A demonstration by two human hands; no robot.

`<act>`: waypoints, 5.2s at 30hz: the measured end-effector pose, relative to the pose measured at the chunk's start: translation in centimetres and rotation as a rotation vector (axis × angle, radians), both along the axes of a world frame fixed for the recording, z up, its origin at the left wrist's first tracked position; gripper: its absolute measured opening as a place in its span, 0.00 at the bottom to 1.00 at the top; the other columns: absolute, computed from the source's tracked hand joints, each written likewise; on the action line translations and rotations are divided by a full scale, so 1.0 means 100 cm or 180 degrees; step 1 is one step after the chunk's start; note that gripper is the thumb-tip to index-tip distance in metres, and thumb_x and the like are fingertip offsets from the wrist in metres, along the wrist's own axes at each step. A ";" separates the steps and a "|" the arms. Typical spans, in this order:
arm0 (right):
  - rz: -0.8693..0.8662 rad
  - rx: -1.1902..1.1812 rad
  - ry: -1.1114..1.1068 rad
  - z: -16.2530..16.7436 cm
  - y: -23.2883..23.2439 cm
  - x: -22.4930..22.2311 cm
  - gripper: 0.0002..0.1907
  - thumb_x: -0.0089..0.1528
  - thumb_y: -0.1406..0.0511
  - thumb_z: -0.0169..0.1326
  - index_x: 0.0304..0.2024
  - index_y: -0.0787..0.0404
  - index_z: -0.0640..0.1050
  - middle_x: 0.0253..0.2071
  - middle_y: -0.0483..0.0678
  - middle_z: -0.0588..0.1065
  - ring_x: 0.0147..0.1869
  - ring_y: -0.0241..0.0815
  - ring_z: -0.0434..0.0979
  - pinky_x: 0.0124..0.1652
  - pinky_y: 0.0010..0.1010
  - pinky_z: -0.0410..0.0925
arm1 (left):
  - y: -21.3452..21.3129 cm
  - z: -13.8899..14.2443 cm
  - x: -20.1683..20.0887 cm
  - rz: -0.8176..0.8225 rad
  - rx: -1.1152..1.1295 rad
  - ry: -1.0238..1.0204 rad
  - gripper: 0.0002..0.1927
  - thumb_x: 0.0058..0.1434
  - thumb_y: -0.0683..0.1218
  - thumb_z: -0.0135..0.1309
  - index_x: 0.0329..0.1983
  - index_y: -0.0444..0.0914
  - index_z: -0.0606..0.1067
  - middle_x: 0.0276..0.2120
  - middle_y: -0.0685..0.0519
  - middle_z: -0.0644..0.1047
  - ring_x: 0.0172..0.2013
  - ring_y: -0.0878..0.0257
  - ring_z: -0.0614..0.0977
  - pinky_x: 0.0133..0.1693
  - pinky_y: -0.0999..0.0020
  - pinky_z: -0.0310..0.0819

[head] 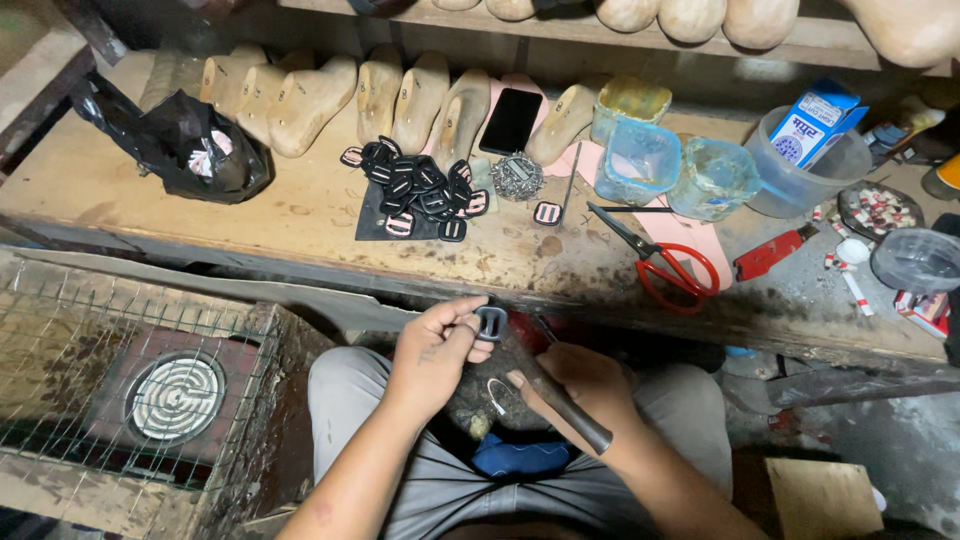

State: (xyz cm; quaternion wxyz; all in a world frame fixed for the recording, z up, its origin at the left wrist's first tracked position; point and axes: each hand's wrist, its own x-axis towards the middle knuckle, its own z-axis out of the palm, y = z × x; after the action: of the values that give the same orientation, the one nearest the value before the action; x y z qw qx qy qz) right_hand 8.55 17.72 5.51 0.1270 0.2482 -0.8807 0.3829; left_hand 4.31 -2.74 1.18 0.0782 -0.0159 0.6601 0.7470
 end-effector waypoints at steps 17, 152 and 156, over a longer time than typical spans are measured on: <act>-0.0107 -0.0266 -0.1980 0.002 0.000 -0.008 0.21 0.60 0.56 0.62 0.21 0.62 0.71 0.18 0.56 0.69 0.24 0.58 0.72 0.26 0.43 0.65 | 0.007 0.030 0.023 -0.0123 -0.1326 0.1932 0.10 0.64 0.34 0.49 0.44 0.34 0.80 0.34 0.49 0.77 0.36 0.57 0.80 0.40 0.68 0.75; 0.1205 -0.2004 -0.3609 -0.044 0.055 0.004 0.20 0.64 0.58 0.56 0.50 0.67 0.75 0.32 0.45 0.72 0.28 0.32 0.70 0.28 0.23 0.67 | -0.022 0.023 -0.006 0.0040 0.1004 -0.0104 0.12 0.63 0.40 0.54 0.49 0.32 0.79 0.37 0.54 0.82 0.35 0.70 0.78 0.40 0.75 0.70; 0.0720 -0.1671 -0.3739 -0.054 0.049 0.004 0.15 0.63 0.61 0.55 0.48 0.65 0.77 0.27 0.42 0.71 0.25 0.29 0.69 0.25 0.22 0.67 | -0.021 0.023 -0.006 0.0129 0.0981 -0.0137 0.13 0.63 0.40 0.54 0.49 0.31 0.80 0.35 0.55 0.81 0.33 0.71 0.75 0.39 0.74 0.70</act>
State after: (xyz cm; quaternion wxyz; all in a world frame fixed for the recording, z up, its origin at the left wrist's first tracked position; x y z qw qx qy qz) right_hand 8.93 22.62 0.16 -0.3601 0.0496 -0.6492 0.6682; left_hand 3.73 -4.82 3.45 0.0786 -0.0330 0.5354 0.8403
